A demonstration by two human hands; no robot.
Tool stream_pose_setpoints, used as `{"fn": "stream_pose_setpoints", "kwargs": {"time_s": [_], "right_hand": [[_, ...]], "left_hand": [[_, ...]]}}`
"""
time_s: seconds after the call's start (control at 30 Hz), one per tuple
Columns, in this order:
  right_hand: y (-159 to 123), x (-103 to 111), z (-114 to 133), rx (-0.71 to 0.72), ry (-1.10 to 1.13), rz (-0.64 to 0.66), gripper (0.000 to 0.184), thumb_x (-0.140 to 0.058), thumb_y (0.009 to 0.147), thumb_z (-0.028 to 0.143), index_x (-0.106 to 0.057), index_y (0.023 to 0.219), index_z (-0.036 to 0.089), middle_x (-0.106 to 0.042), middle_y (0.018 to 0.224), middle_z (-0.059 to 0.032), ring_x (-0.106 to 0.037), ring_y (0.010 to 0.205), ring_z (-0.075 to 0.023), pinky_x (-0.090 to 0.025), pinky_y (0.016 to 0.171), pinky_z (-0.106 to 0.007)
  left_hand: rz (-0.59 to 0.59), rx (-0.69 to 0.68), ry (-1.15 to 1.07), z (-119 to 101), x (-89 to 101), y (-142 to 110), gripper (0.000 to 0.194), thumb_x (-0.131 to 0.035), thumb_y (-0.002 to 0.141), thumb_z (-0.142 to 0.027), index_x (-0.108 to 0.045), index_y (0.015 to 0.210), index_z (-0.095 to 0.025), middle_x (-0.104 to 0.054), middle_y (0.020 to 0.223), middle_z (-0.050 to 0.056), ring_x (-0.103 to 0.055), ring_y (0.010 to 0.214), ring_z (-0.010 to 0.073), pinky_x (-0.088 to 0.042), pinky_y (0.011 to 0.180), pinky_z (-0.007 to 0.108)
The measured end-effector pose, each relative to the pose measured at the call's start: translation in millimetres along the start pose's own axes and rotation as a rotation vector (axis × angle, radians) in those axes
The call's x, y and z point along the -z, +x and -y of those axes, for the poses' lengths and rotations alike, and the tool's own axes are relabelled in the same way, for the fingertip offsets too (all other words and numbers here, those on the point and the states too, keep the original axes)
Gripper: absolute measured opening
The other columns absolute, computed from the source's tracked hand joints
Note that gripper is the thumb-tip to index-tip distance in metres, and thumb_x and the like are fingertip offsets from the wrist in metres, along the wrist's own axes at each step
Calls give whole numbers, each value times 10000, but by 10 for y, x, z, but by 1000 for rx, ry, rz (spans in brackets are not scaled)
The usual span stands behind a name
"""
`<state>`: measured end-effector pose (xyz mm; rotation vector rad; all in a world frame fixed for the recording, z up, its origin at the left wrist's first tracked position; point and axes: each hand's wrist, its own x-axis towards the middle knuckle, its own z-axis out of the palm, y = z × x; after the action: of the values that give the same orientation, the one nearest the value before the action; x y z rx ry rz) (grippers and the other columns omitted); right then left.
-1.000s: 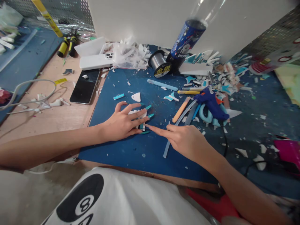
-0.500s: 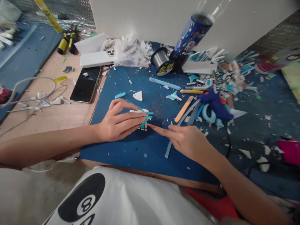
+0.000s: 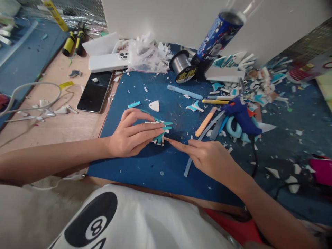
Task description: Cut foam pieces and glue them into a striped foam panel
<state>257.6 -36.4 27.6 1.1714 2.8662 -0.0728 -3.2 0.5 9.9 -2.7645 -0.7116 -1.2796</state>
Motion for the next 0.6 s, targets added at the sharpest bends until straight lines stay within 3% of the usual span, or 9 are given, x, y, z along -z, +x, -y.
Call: {"fn": "stream_pose_setpoints", "kwargs": {"time_s": [0.23, 0.6], "right_hand": [[10, 37, 10, 5, -20, 54, 611, -336, 856, 42, -394, 1386, 341, -513, 592, 26, -446, 470, -82, -190, 434, -231], [16, 62, 6, 27, -81, 77, 622, -336, 834, 35, -431, 1364, 347, -527, 599, 23, -429, 426, -87, -193, 430, -234]], "left_hand": [[36, 35, -8, -16, -7, -7, 265, -478, 907, -207, -589, 1145, -237, -716, 1030, 34, -608, 990, 199, -414, 903, 406], [35, 32, 8, -9, -17, -11, 119, -548, 895, -209, -642, 965, -228, -741, 900, -16, -635, 891, 165, -416, 895, 386]]}}
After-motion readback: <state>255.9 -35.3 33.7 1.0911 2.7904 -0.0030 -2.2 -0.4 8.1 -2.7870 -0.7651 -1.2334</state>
